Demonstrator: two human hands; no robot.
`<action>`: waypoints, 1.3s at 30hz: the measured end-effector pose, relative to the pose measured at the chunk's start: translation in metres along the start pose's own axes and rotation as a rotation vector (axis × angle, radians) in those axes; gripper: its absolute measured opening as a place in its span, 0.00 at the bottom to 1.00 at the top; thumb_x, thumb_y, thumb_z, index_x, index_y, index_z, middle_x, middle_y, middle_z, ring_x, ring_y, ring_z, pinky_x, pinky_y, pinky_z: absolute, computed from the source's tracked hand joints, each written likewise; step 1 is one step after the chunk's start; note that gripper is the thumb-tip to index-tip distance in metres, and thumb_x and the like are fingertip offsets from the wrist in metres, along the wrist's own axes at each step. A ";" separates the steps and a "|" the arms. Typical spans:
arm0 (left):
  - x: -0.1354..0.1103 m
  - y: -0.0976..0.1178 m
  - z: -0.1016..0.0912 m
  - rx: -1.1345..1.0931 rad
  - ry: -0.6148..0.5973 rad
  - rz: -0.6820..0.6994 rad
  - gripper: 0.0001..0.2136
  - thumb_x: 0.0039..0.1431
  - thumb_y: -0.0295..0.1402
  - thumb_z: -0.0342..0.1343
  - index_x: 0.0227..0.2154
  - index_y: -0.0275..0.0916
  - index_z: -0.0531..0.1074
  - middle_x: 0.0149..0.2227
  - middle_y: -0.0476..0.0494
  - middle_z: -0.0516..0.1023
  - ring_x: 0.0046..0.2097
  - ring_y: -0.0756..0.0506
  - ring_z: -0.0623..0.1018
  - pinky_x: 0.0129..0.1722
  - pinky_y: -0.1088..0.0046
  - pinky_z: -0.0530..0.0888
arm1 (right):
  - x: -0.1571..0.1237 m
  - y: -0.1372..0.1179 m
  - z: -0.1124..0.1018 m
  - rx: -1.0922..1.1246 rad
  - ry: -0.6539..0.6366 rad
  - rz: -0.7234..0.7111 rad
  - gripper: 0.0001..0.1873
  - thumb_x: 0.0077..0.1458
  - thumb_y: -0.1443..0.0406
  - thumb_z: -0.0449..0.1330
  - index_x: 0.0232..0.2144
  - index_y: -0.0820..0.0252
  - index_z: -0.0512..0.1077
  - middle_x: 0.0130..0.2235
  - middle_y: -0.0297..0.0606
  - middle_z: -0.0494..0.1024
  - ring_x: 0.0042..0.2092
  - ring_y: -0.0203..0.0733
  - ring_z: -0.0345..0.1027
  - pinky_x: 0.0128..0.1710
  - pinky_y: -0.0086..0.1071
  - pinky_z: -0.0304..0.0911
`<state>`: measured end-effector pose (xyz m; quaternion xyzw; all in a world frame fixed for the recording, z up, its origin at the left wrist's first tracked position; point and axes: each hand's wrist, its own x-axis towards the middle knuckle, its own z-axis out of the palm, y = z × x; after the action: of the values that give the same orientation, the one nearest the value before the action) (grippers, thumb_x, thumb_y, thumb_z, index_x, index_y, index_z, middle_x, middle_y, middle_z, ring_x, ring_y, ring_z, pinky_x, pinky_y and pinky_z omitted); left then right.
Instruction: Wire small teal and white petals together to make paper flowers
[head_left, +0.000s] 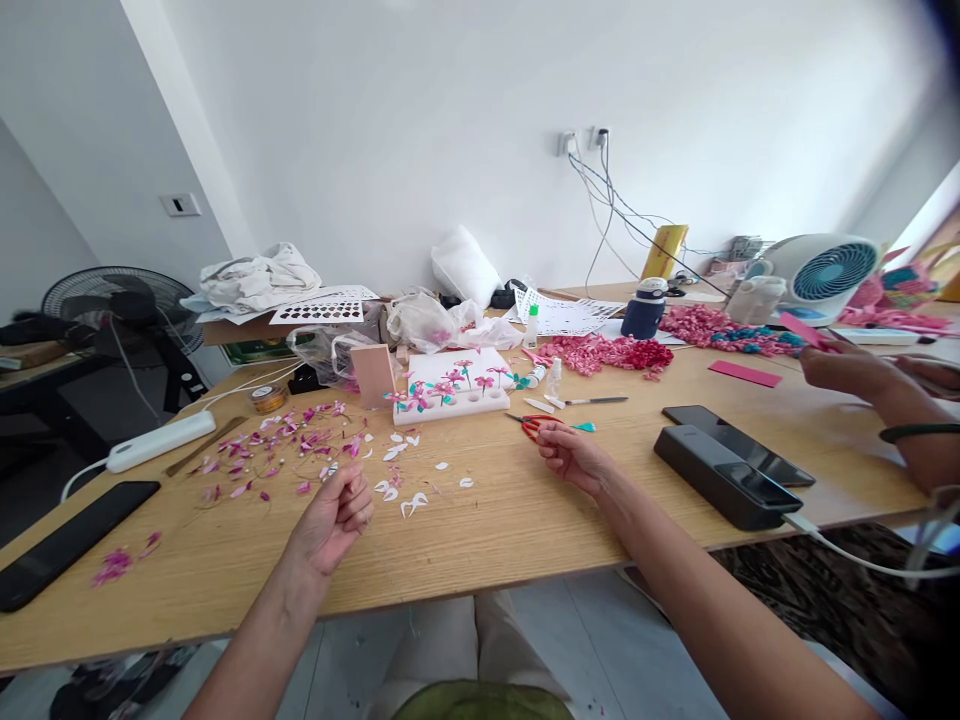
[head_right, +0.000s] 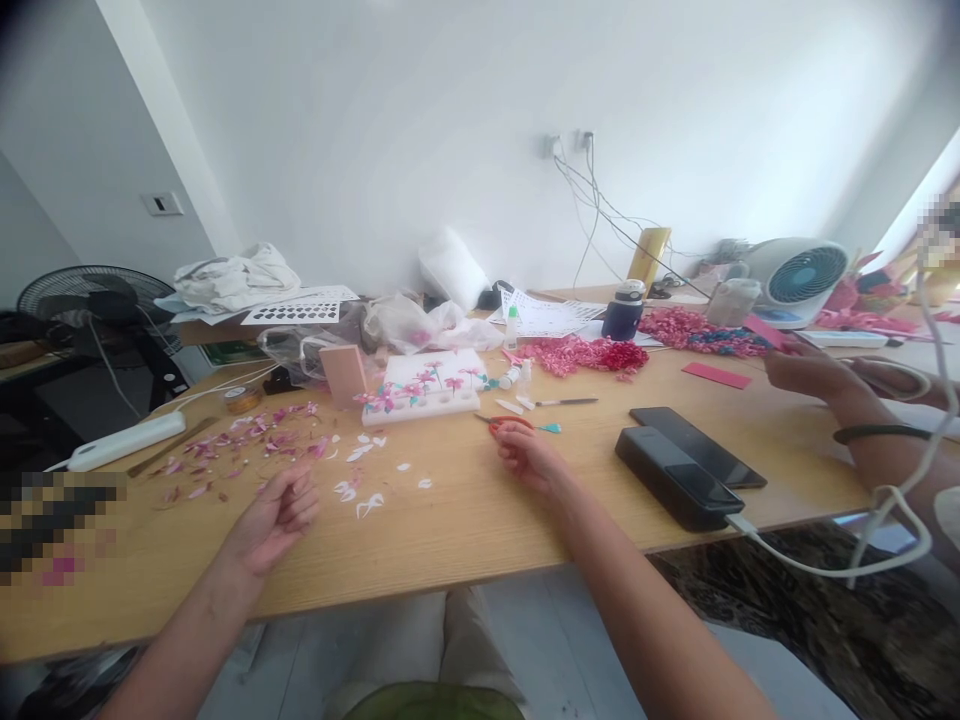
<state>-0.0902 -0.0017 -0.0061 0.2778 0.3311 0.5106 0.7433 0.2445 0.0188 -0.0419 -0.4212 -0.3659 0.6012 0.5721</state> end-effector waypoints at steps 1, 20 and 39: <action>-0.001 0.000 -0.002 0.009 -0.004 0.003 0.14 0.47 0.28 0.53 0.14 0.35 0.54 0.14 0.58 0.47 0.14 0.58 0.48 0.11 0.83 0.50 | -0.001 0.000 0.000 -0.012 -0.001 0.000 0.10 0.36 0.68 0.63 0.23 0.60 0.64 0.22 0.29 0.63 0.21 0.26 0.55 0.15 0.21 0.45; -0.022 -0.007 -0.002 0.073 -0.040 -0.067 0.15 0.47 0.29 0.55 0.15 0.36 0.52 0.14 0.58 0.50 0.15 0.59 0.48 0.12 0.83 0.49 | -0.011 -0.010 -0.015 -0.847 -0.015 -0.086 0.06 0.38 0.71 0.52 0.23 0.59 0.66 0.20 0.30 0.64 0.20 0.31 0.53 0.20 0.26 0.46; -0.007 0.000 -0.001 0.061 -0.014 -0.027 0.14 0.48 0.28 0.52 0.13 0.35 0.55 0.13 0.58 0.48 0.14 0.59 0.49 0.11 0.83 0.51 | -0.046 -0.003 -0.007 -1.472 -0.014 -0.432 0.06 0.46 0.68 0.50 0.28 0.58 0.67 0.35 0.39 0.68 0.38 0.41 0.61 0.37 0.31 0.56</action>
<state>-0.0935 -0.0086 -0.0051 0.2995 0.3451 0.4883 0.7435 0.2520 -0.0269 -0.0380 -0.6089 -0.7497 0.0801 0.2464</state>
